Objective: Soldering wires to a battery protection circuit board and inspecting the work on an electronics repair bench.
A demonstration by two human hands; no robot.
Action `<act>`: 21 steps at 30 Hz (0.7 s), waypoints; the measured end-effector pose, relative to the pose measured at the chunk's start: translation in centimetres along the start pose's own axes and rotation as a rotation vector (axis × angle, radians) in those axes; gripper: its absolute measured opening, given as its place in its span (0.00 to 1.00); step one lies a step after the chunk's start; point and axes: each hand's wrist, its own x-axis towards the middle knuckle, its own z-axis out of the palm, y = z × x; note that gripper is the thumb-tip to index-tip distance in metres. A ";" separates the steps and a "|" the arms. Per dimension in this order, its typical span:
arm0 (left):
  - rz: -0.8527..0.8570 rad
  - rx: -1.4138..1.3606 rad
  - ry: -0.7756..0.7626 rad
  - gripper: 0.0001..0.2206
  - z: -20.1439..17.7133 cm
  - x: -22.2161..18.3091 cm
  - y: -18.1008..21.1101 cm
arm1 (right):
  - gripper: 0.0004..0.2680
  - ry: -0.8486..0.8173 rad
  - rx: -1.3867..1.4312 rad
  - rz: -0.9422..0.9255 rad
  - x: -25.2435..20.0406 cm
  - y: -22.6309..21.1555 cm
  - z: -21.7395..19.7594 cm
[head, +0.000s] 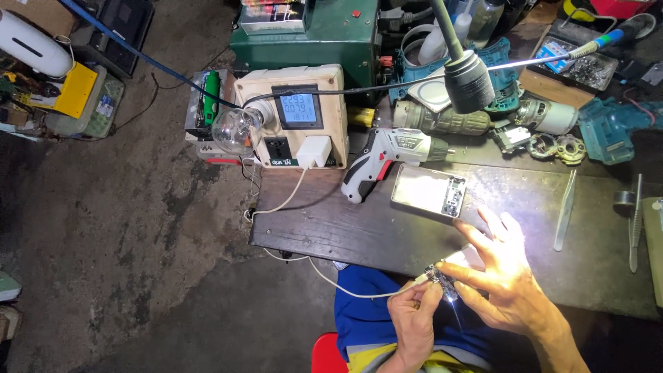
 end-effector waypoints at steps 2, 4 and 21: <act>-0.019 -0.027 0.005 0.08 0.0 0.0 -0.5 | 0.11 -0.001 -0.001 -0.003 0.0 0.1 0.0; -0.039 -0.054 0.011 0.07 0.0 0.0 -0.7 | 0.12 -0.003 -0.001 -0.006 0.1 0.1 0.0; -0.031 -0.056 -0.019 0.09 0.0 -0.1 0.2 | 0.12 0.000 0.000 0.016 -0.2 -0.1 0.1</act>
